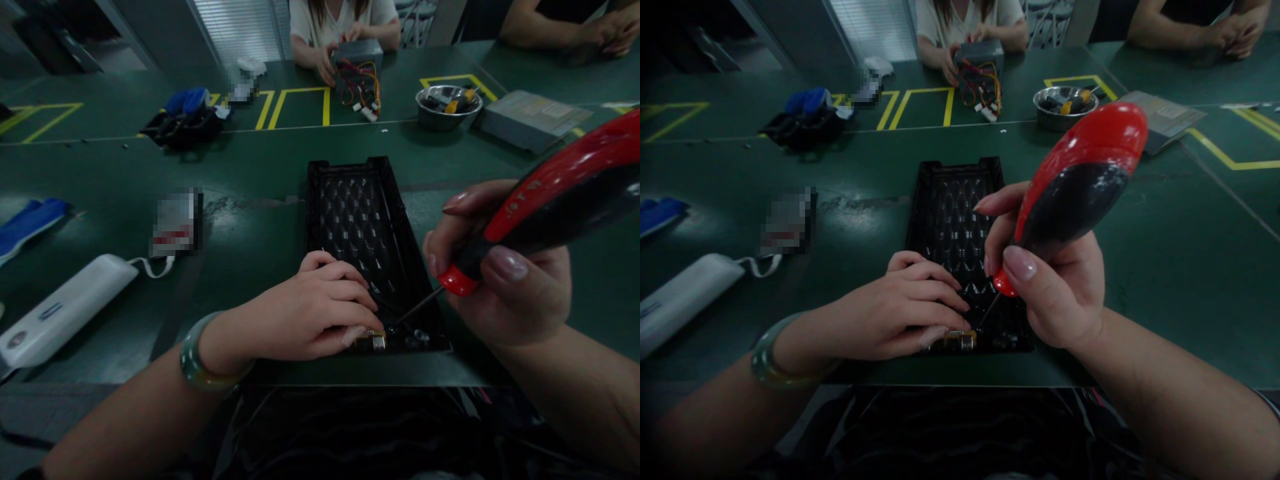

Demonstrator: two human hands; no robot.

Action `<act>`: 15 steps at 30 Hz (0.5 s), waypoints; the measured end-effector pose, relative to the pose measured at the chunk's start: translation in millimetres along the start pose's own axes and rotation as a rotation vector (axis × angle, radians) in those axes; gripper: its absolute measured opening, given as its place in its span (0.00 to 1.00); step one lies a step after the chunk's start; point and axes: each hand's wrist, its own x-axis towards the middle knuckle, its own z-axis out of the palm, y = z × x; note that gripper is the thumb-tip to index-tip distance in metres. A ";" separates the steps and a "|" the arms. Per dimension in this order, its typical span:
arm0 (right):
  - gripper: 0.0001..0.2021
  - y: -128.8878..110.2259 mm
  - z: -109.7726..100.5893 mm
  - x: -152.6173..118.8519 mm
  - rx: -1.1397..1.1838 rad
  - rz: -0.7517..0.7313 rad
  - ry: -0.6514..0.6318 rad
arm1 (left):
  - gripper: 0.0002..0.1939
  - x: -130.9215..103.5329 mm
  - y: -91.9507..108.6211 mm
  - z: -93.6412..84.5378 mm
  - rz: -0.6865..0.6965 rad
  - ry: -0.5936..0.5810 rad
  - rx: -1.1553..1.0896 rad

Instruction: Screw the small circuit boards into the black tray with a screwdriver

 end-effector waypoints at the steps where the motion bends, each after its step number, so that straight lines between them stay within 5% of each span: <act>1: 0.14 -0.8 0.3 -0.6 0.003 -0.001 -0.012 | 0.12 -0.1 0.3 0.1 0.005 0.000 0.001; 9: 0.15 -17.2 -3.0 -6.0 -0.011 0.132 -0.071 | 0.13 0.1 1.5 2.7 0.017 -0.007 0.030; 15: 0.11 -25.5 -1.0 -2.5 -0.038 0.032 -0.207 | 0.13 0.7 1.8 2.5 0.012 -0.004 0.056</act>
